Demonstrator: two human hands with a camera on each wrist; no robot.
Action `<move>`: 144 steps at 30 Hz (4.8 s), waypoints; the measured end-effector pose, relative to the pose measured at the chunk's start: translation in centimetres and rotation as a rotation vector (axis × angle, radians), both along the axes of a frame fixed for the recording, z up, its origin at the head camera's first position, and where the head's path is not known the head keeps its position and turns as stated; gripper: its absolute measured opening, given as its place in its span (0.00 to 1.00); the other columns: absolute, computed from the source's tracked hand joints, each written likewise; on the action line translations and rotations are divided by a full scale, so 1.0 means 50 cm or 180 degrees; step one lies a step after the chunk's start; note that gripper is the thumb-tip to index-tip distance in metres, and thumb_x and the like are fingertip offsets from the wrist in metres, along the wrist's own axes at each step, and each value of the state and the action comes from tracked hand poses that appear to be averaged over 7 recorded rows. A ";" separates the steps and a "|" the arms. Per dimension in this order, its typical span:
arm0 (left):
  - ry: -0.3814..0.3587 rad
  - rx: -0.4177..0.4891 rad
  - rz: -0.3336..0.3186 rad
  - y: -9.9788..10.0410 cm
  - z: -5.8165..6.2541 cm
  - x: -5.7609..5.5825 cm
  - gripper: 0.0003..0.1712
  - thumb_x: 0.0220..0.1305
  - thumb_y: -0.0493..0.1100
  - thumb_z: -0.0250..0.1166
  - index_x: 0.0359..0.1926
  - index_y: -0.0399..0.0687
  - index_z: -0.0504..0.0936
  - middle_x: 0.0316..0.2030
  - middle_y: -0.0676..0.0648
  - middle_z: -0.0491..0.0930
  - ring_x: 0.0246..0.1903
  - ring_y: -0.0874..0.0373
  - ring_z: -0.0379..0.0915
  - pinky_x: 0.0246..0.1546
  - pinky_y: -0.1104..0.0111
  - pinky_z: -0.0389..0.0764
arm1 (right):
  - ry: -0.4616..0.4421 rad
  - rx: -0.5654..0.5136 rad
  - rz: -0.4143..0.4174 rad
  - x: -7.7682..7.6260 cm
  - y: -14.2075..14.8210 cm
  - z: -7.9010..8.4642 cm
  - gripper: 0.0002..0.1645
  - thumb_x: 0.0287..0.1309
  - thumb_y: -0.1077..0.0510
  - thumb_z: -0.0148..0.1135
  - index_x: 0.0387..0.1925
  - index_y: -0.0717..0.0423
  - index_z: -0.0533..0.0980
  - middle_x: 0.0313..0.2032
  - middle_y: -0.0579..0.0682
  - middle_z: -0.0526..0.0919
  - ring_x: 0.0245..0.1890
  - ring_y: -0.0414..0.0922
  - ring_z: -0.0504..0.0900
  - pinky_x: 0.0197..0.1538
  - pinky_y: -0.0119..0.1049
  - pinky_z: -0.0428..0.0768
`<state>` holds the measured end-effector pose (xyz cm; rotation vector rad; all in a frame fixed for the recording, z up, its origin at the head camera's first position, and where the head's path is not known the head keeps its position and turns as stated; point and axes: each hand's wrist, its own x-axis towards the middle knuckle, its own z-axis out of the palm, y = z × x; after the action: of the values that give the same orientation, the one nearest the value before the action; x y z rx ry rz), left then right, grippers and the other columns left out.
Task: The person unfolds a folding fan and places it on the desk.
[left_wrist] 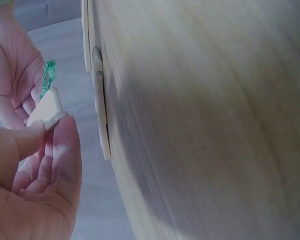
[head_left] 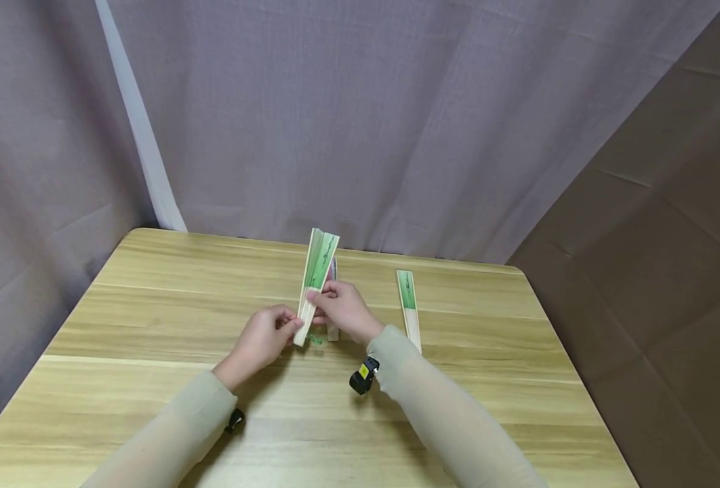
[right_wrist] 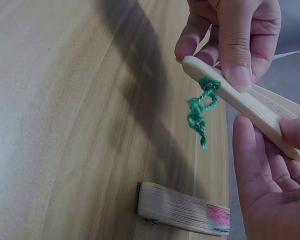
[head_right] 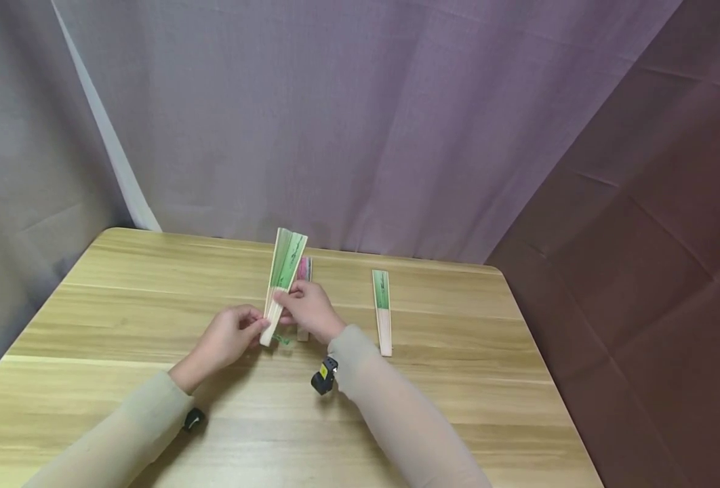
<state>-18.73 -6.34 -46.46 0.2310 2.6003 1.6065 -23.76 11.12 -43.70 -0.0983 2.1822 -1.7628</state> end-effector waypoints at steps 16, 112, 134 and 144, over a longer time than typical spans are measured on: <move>0.0106 0.0018 0.0090 0.000 -0.001 0.001 0.04 0.67 0.39 0.63 0.39 0.42 0.81 0.30 0.48 0.80 0.22 0.54 0.76 0.19 0.66 0.79 | -0.0082 -0.0103 -0.0073 0.006 0.003 0.003 0.12 0.66 0.58 0.60 0.40 0.66 0.75 0.34 0.59 0.83 0.32 0.51 0.84 0.44 0.46 0.84; -0.0860 0.2159 0.0729 0.014 0.002 -0.012 0.24 0.72 0.30 0.50 0.65 0.29 0.57 0.53 0.32 0.69 0.50 0.46 0.74 0.48 0.69 0.80 | -0.0612 -0.1315 -0.0803 -0.002 0.017 -0.035 0.17 0.67 0.55 0.59 0.47 0.67 0.73 0.33 0.56 0.81 0.31 0.45 0.83 0.46 0.37 0.83; -0.0827 0.2292 0.0762 0.020 0.000 -0.010 0.22 0.72 0.29 0.49 0.63 0.27 0.56 0.52 0.29 0.68 0.50 0.46 0.75 0.49 0.69 0.79 | -0.0696 -0.1404 -0.0859 0.010 0.024 -0.039 0.17 0.67 0.56 0.58 0.48 0.66 0.72 0.35 0.56 0.81 0.32 0.45 0.83 0.46 0.37 0.83; -0.0757 0.2332 0.0827 0.019 0.007 -0.009 0.21 0.72 0.30 0.49 0.63 0.30 0.56 0.53 0.32 0.67 0.53 0.45 0.73 0.49 0.69 0.79 | -0.0724 -0.1435 -0.0900 0.010 0.019 -0.037 0.16 0.67 0.55 0.59 0.44 0.64 0.70 0.33 0.55 0.81 0.32 0.44 0.83 0.45 0.36 0.83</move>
<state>-19.19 -5.38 -46.12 -0.2601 1.8296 2.4406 -23.25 12.09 -45.55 0.3050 1.6739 -2.2704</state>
